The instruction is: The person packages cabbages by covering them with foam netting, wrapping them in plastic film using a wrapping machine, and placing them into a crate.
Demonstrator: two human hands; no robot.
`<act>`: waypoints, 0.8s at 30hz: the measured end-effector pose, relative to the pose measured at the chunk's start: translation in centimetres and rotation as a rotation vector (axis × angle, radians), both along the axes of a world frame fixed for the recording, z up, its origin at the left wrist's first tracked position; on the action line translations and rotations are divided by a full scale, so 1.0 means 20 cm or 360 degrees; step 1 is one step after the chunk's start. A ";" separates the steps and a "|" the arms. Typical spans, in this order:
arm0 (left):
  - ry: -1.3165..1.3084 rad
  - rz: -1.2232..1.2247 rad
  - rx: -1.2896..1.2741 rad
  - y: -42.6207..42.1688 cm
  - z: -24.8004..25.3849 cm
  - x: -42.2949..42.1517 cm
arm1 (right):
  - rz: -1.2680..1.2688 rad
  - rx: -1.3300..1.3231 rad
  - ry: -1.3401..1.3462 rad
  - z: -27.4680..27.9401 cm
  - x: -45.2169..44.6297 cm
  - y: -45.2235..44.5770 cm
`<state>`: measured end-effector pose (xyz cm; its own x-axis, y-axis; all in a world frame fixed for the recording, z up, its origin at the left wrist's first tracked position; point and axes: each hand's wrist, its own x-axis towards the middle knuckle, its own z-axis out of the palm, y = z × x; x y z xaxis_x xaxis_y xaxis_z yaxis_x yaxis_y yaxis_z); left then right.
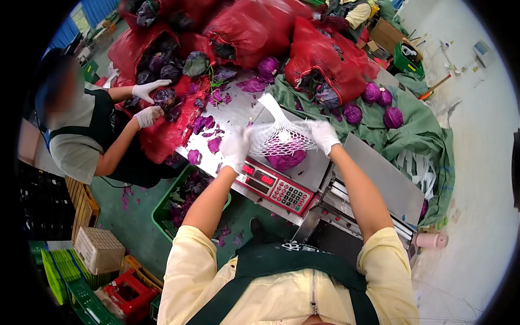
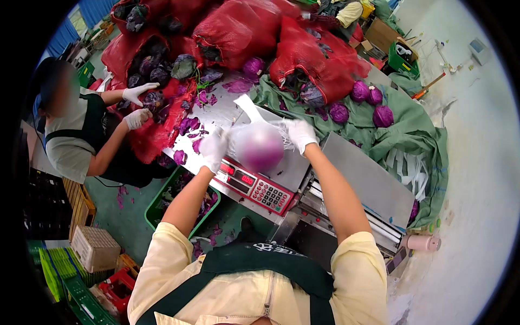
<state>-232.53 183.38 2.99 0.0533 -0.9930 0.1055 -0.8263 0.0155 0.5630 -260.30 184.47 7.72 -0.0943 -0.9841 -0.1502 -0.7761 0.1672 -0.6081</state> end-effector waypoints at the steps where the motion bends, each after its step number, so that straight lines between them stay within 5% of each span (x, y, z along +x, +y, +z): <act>1: -0.0314 -0.0161 0.0086 0.00 -0.09 -0.01 | -0.0131 0.0214 -0.0620 -0.12 0.03 0.00; 2: -0.0270 -0.0267 -0.0021 0.06 -0.06 -0.03 | -0.0358 0.0417 -0.1194 -0.14 0.12 0.02; 5: -0.0081 -0.0352 -0.0347 0.18 -0.12 -0.07 | -0.0628 0.0310 -0.1686 -0.07 0.28 0.17; 8: 0.0320 -0.0266 -0.0378 0.25 -0.09 -0.10 | -0.0459 -0.0093 -0.1722 -0.01 0.34 0.30; 10: 0.2668 -0.0081 0.0886 0.39 -0.02 -0.12 | -0.0485 -0.0025 -0.1690 0.16 0.38 0.45; 11: 0.3092 -0.0042 0.1492 0.49 0.11 -0.08 | -0.0423 -0.0003 -0.1676 0.23 0.39 0.52; 13: 0.3626 -0.0302 0.1681 0.61 0.23 -0.03 | -0.0181 -0.0117 -0.1388 0.37 0.38 0.66; 14: 0.3313 -0.0360 0.1657 0.64 0.28 0.00 | -0.0253 0.0045 -0.1555 0.45 0.36 0.73; 15: 0.3417 0.0032 0.2071 0.65 0.30 0.01 | -0.0321 0.0200 -0.1716 0.52 0.32 0.79; 17: 0.3197 0.0081 0.2028 0.70 0.43 0.01 | 0.0263 0.0702 -0.2355 0.60 0.20 0.89; 18: 0.3207 -0.0153 0.2024 0.73 0.35 0.01 | 0.0234 0.0975 -0.2235 0.61 0.19 0.95; 19: 0.3212 -0.0386 0.2004 0.77 0.26 0.01 | 0.0469 0.0970 -0.1730 0.73 0.24 0.98; 21: 0.3113 -0.0037 0.2038 0.82 0.24 -0.03 | 0.0355 0.0926 -0.1564 0.76 0.28 1.02; 24: 0.3357 -0.0282 0.1845 0.88 0.49 -0.05 | -0.0026 0.0545 -0.2161 0.67 0.20 1.01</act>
<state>-233.47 200.92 12.75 -0.7401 -0.5924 -0.3182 0.5885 -0.7996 0.1200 -256.37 204.60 21.07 0.3056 -0.8807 -0.3620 0.3815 0.4616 -0.8009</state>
